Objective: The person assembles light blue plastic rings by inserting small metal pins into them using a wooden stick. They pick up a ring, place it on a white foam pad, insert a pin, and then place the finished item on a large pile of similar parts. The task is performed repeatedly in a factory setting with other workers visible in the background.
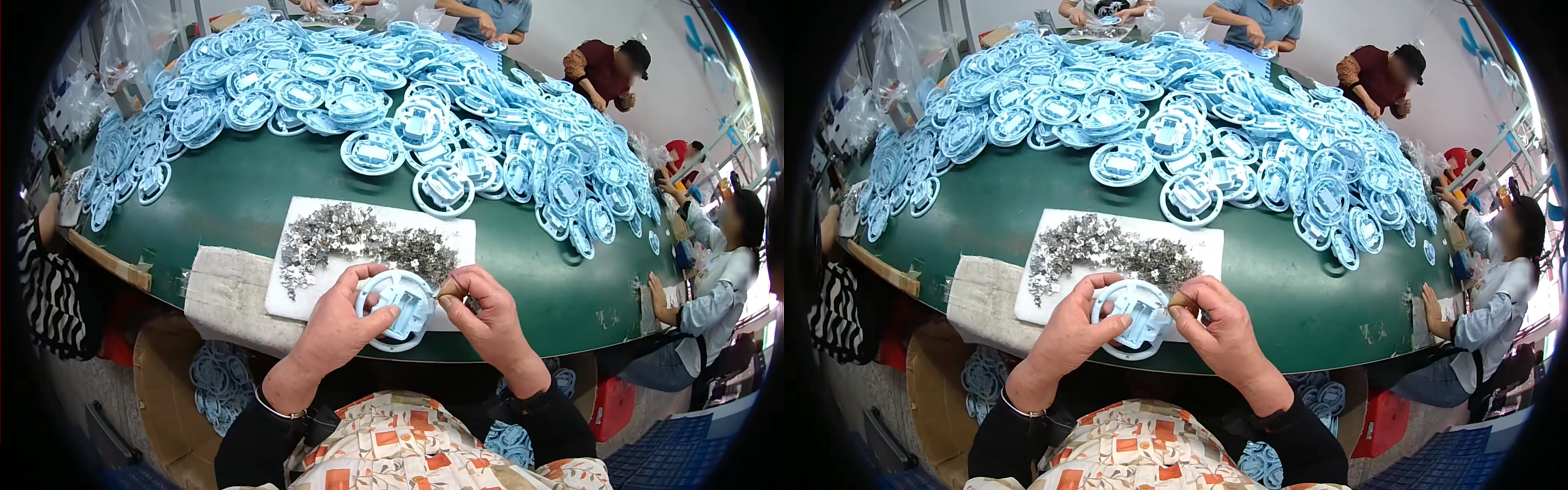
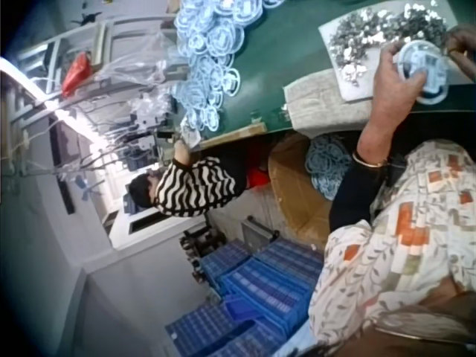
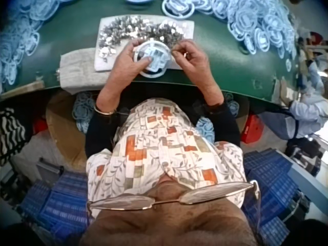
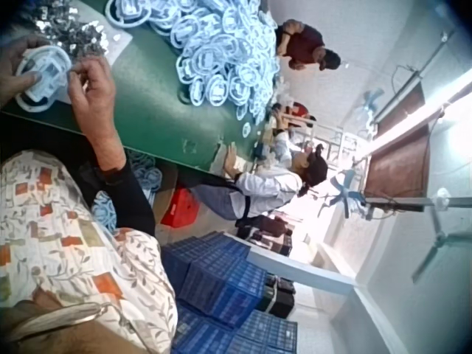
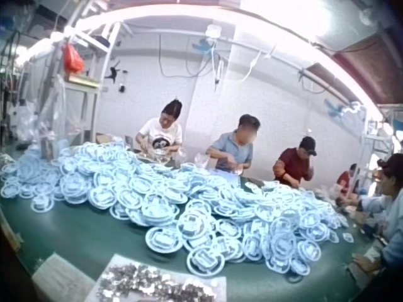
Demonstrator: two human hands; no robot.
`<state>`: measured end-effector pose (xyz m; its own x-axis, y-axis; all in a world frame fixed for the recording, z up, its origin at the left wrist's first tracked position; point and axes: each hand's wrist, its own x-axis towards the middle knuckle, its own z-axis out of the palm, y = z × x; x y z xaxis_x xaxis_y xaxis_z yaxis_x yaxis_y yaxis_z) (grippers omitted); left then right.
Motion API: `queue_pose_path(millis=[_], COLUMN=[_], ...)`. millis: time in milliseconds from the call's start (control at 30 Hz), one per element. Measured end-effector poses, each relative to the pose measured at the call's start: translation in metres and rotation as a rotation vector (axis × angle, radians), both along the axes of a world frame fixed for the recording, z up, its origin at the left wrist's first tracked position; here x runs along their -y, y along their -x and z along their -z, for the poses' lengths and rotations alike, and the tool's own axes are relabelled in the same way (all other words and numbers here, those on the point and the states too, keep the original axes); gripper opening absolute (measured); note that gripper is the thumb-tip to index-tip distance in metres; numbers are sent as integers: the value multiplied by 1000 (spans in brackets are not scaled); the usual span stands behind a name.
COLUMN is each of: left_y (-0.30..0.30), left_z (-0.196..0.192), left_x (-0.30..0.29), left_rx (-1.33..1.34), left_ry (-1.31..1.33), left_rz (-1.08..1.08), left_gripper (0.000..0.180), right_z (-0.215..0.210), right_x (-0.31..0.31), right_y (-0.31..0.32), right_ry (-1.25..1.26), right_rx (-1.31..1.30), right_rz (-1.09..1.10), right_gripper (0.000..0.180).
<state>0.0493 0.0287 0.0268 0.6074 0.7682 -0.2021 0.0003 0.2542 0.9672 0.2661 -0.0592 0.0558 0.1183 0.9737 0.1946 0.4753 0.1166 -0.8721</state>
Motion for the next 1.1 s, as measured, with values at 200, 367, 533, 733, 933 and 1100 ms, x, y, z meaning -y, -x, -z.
queue_pose_path(millis=[200,367,533,733,933,1100], left_y=[1,-2,0,1,1,1], left_z=[5,2,8,12,-1,3], left_x=[2,3,2,1,0,1], left_rx=[-22,-22,-48,-64,-135,-148], left_ry=[42,55,49,-1,28,-44], left_rz=[-12,-46,-36,-4,-6,-24], left_gripper=[54,55,56,59,58,58], right_z=[13,16,19,7,-12,6], right_x=[-8,-17,-22,-25,-31,-23], right_y=[10,12,13,18,23,10], right_ry=[-1,-20,-76,-29,195,-28], right_rx=[61,152,258,471,479,434], right_rz=[28,2,-29,-31,-31,-9], right_gripper=[10,11,10,11,13,23])
